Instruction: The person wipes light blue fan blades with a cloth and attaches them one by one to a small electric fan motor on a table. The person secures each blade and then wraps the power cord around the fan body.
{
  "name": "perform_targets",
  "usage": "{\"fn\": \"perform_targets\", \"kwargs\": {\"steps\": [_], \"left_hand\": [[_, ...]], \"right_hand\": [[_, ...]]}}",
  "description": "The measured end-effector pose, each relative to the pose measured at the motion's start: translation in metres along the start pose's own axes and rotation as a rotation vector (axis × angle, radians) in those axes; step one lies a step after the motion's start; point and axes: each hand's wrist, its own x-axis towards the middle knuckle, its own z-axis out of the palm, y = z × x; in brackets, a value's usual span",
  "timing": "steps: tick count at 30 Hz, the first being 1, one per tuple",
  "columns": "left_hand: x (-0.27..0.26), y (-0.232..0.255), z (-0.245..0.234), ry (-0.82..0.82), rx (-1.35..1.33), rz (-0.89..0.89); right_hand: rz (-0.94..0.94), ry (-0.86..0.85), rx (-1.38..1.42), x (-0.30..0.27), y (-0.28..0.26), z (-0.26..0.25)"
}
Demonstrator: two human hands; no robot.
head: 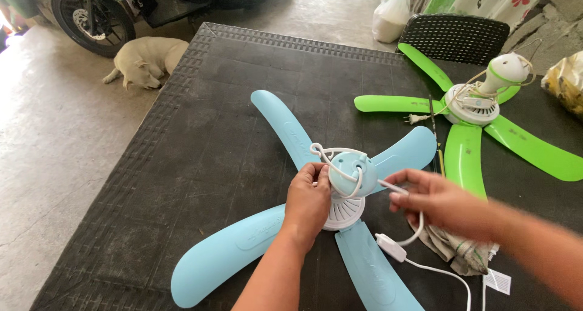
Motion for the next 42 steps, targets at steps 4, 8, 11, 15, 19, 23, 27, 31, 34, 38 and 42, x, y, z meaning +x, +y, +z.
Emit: {"fn": "perform_targets", "kwargs": {"steps": [4, 8, 11, 15, 19, 23, 27, 31, 34, 38, 42], "left_hand": [[-0.005, 0.003, 0.008, 0.094, 0.051, -0.055], [-0.007, 0.008, 0.014, 0.195, 0.091, -0.057], [-0.01, 0.007, 0.016, 0.191, 0.055, -0.078], [-0.01, 0.001, 0.019, 0.192, -0.003, -0.073], [-0.009, -0.005, 0.02, 0.18, -0.046, -0.025], [-0.008, -0.008, 0.016, 0.174, -0.01, 0.017], [-0.011, -0.008, 0.007, 0.098, -0.124, -0.015], [-0.016, -0.013, -0.009, -0.033, -0.369, -0.098], [-0.018, -0.018, -0.018, -0.212, -0.505, -0.097], [-0.018, -0.017, -0.013, -0.137, -0.533, -0.268], [-0.037, -0.012, -0.015, -0.183, -0.558, -0.175]], "right_hand": [[-0.272, 0.216, 0.041, -0.021, 0.053, 0.051], [-0.349, 0.178, 0.031, -0.029, 0.079, 0.093], [-0.259, 0.288, -0.055, -0.033, 0.086, 0.106], [-0.416, 0.269, -0.455, -0.043, 0.081, 0.109], [-0.198, 0.142, -0.969, -0.05, 0.055, 0.11], [-0.239, -0.084, -1.337, -0.053, 0.014, 0.108], [-0.546, -0.21, -1.601, -0.049, -0.04, 0.11], [-0.497, -0.243, -1.836, -0.033, -0.104, 0.119], [-0.476, -0.311, -1.916, -0.02, -0.143, 0.128], [-0.486, -0.2, -1.925, 0.001, -0.174, 0.144], [-0.41, -0.239, -1.913, 0.029, -0.192, 0.147]]}}
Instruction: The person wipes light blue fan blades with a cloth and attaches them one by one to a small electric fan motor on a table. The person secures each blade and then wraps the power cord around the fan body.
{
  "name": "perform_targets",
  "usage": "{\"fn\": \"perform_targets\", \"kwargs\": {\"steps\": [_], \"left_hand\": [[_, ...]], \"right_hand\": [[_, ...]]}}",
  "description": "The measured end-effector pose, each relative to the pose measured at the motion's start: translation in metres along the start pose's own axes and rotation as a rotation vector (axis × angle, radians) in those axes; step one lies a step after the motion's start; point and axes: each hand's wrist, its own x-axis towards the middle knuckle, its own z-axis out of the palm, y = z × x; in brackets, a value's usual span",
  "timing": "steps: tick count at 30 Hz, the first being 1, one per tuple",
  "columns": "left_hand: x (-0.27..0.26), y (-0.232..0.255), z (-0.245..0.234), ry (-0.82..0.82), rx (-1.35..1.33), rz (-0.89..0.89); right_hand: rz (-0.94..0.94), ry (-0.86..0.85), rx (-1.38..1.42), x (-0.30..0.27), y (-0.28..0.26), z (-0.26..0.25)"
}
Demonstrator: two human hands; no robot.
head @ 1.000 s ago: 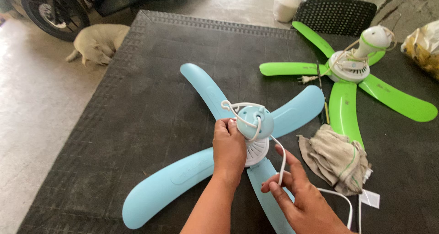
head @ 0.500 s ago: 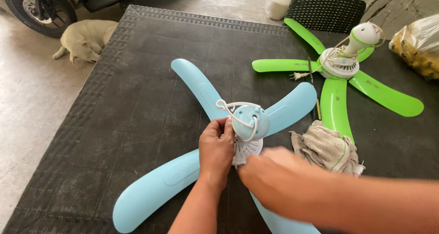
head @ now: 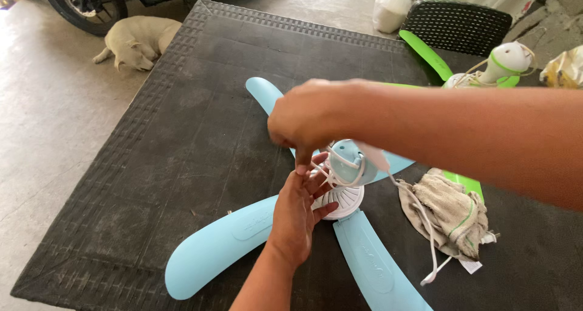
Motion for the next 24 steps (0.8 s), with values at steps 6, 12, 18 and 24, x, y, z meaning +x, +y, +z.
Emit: {"fn": "perform_targets", "kwargs": {"steps": [6, 12, 18, 24], "left_hand": [[0.0, 0.004, 0.012, 0.143, 0.216, 0.025], [0.019, -0.009, 0.012, 0.182, 0.223, 0.243], [0.028, -0.009, 0.009, 0.25, 0.328, 0.142], [0.035, -0.004, 0.01, 0.224, 0.226, 0.007]], "right_hand": [[-0.039, -0.065, 0.159, 0.033, 0.05, 0.009], [0.038, -0.217, 0.788, 0.053, 0.105, 0.059], [0.13, -0.302, 1.363, 0.033, 0.138, 0.157], [0.135, -0.03, 1.456, -0.039, 0.118, 0.239]]}}
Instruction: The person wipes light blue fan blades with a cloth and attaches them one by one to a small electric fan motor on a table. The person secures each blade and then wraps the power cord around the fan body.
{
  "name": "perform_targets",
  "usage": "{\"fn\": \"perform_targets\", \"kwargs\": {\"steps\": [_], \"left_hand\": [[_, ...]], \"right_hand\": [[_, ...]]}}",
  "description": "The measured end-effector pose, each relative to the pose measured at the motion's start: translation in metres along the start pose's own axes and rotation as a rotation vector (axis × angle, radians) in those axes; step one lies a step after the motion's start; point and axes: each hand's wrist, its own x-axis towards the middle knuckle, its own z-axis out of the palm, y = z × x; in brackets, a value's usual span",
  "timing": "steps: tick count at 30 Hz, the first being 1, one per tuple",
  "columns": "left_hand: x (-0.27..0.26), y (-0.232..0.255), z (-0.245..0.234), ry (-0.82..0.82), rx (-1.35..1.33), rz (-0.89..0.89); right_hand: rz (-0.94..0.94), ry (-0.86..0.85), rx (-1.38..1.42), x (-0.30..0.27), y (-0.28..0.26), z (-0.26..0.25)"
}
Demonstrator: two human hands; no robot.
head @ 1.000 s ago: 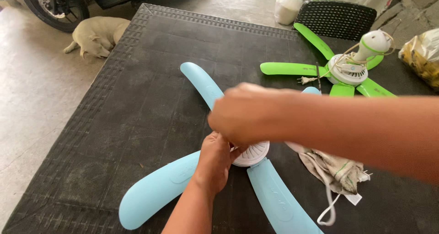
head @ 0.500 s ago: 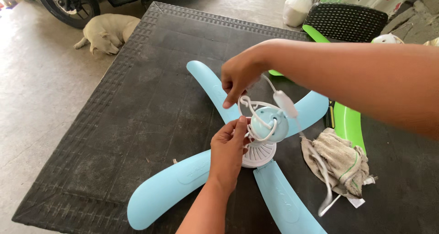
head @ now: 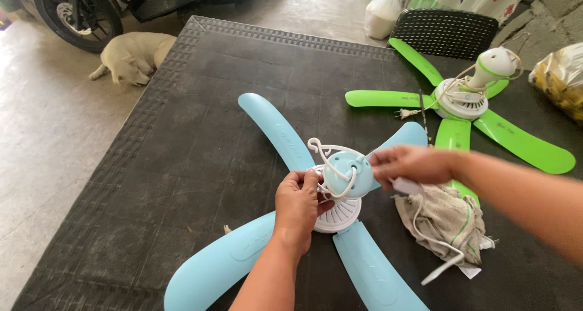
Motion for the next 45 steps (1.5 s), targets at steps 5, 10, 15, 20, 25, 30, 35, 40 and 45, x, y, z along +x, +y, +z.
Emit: {"fn": "perform_targets", "kwargs": {"steps": [5, 10, 15, 20, 25, 30, 35, 40, 45], "left_hand": [[-0.001, -0.005, 0.002, 0.017, -0.088, -0.049], [-0.001, -0.006, 0.0, 0.06, -0.19, -0.071], [-0.001, -0.012, 0.002, 0.028, -0.183, -0.082], [0.001, -0.019, -0.001, -0.009, -0.228, -0.071], [0.002, -0.024, -0.013, -0.087, -0.211, -0.128], [-0.007, -0.031, -0.021, -0.116, -0.291, -0.151], [-0.01, -0.035, -0.014, -0.103, -0.334, -0.143], [-0.014, -0.03, -0.009, -0.053, -0.242, -0.121], [-0.021, -0.025, -0.007, -0.039, -0.205, -0.134]], "right_hand": [[-0.018, 0.246, 0.131, -0.056, 0.047, 0.043], [0.105, 0.525, 0.024, -0.089, 0.075, 0.098], [-0.175, 0.43, -0.394, -0.11, 0.054, 0.14], [-0.031, 0.003, -0.867, -0.099, -0.03, 0.151], [-0.267, -0.094, -1.139, -0.095, -0.128, 0.143], [-0.154, -0.062, -1.093, -0.073, -0.203, 0.119], [-0.12, 0.023, -1.148, -0.033, -0.232, 0.106], [-0.227, 0.115, -1.116, 0.007, -0.232, 0.079], [-0.221, 0.185, -1.14, 0.022, -0.222, 0.055]]}}
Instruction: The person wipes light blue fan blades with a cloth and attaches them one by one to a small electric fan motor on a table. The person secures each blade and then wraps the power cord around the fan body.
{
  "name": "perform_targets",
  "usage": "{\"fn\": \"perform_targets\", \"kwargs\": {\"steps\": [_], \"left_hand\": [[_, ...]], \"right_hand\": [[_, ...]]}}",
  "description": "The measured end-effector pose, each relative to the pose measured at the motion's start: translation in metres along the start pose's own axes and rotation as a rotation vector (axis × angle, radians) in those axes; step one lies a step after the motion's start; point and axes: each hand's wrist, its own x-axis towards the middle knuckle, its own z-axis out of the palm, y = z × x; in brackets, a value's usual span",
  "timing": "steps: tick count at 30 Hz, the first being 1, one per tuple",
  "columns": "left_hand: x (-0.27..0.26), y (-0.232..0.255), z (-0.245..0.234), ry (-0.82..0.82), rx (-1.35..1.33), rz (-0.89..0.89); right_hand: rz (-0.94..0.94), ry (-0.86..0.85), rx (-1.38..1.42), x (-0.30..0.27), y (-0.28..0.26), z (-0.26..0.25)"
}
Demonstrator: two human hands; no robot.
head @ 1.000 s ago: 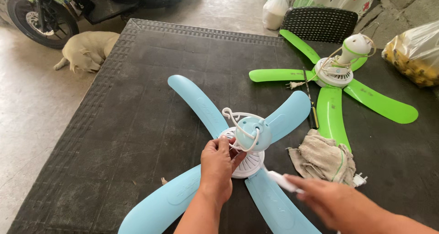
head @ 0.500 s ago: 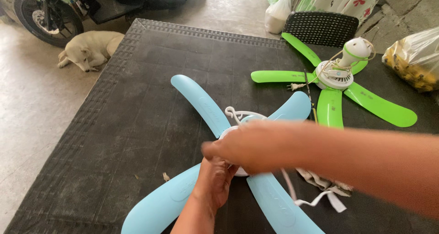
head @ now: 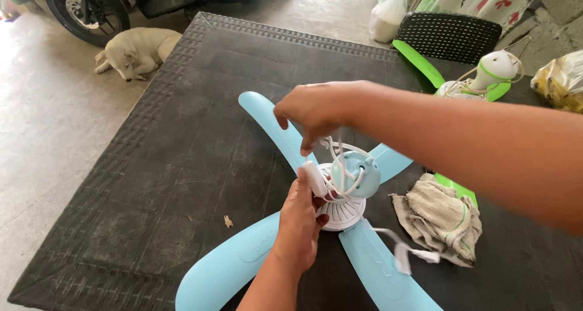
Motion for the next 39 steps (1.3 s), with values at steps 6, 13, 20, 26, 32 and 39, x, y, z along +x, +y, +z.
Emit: {"fn": "perform_targets", "kwargs": {"steps": [6, 13, 20, 26, 32, 39], "left_hand": [[-0.005, -0.001, 0.007, 0.022, 0.16, 0.079], [0.004, 0.0, 0.014, 0.103, 0.251, 0.122], [0.01, 0.002, 0.018, 0.125, 0.206, 0.143], [0.006, 0.009, 0.02, 0.122, 0.287, 0.093], [0.007, 0.013, 0.021, 0.132, 0.334, 0.132], [0.011, 0.01, 0.009, 0.125, 0.428, 0.139]], "right_hand": [[0.116, -0.074, 0.252, -0.006, 0.021, 0.007], [0.253, -0.218, 1.047, -0.002, 0.099, 0.057], [0.212, -0.441, 1.755, -0.043, 0.144, 0.107], [0.179, -0.124, 2.184, -0.087, 0.129, 0.113], [0.23, 0.054, 2.298, -0.089, 0.126, 0.087], [-0.013, -0.321, 2.641, -0.107, 0.125, 0.054]]}}
